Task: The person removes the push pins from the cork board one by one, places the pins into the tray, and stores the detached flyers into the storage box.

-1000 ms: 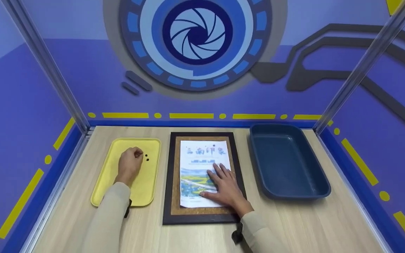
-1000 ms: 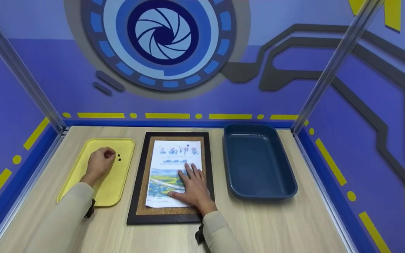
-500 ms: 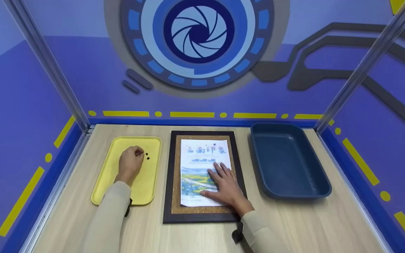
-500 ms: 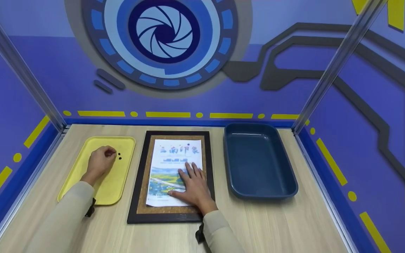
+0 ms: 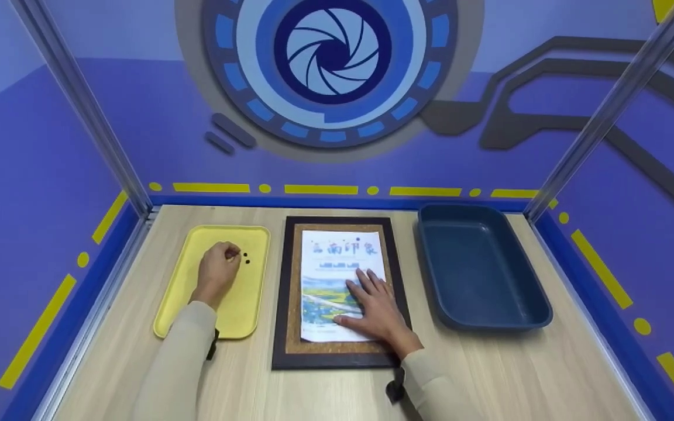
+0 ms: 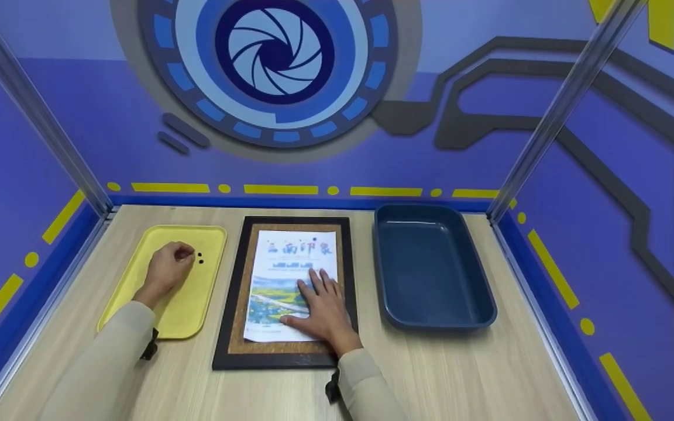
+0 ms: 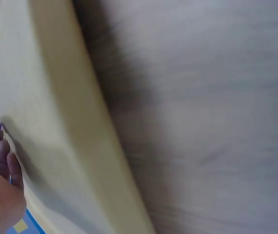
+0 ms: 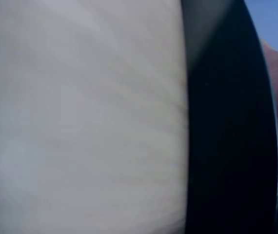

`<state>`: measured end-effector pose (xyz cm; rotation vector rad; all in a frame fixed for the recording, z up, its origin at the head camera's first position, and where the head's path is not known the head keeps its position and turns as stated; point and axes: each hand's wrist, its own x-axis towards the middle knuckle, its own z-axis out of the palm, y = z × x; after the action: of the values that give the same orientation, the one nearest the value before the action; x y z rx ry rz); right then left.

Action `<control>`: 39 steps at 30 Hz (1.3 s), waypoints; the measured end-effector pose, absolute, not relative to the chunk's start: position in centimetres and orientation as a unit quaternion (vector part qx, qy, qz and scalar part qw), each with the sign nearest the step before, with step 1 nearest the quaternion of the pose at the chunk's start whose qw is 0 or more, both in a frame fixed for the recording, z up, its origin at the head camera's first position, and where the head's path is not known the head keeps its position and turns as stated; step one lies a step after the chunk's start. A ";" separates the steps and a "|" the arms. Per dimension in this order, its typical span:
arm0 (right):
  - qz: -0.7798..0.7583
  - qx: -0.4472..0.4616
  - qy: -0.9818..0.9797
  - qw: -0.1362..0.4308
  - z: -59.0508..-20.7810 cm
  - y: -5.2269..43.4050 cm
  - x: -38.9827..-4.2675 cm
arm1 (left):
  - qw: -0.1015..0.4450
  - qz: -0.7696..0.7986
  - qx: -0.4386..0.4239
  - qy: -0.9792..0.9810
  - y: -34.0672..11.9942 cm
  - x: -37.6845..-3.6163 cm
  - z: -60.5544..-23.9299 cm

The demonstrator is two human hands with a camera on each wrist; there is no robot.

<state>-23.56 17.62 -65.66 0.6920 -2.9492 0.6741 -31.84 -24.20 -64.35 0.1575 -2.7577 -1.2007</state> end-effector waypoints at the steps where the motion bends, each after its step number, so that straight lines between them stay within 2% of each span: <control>1: 0.216 0.224 -0.950 0.019 -65.7 17.6 -23.6 | 0.061 -0.399 0.050 -0.913 -24.2 -31.8 -64.3; 7: 0.214 0.228 -0.949 0.024 -65.6 17.6 -23.6 | 0.047 -0.397 0.042 -0.916 -24.4 -31.9 -63.3; 14: 0.220 0.231 -0.947 0.032 -65.7 17.7 -23.7 | 0.089 -0.396 0.029 -0.914 -22.8 -33.0 -61.1; 21: 0.214 0.226 -0.950 0.035 -65.7 17.6 -23.7 | 0.113 -0.386 -0.047 -0.914 -18.5 -33.9 -59.2; 26: 0.214 0.230 -0.949 0.031 -65.8 17.4 -23.7 | 0.105 -0.388 -0.083 -0.912 -15.1 -33.5 -58.3; 35: 0.213 0.228 -0.950 0.030 -65.7 17.5 -23.6 | 0.091 -0.372 -0.169 -0.908 -8.9 -33.1 -58.5; 39: 0.213 0.227 -0.950 0.030 -65.7 17.6 -23.7 | 0.093 -0.387 -0.181 -0.900 -6.7 -33.4 -58.7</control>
<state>-23.74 17.65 -65.65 0.6988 -2.9278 0.6568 -33.39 -6.73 -58.75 -0.5372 -2.6703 -1.1474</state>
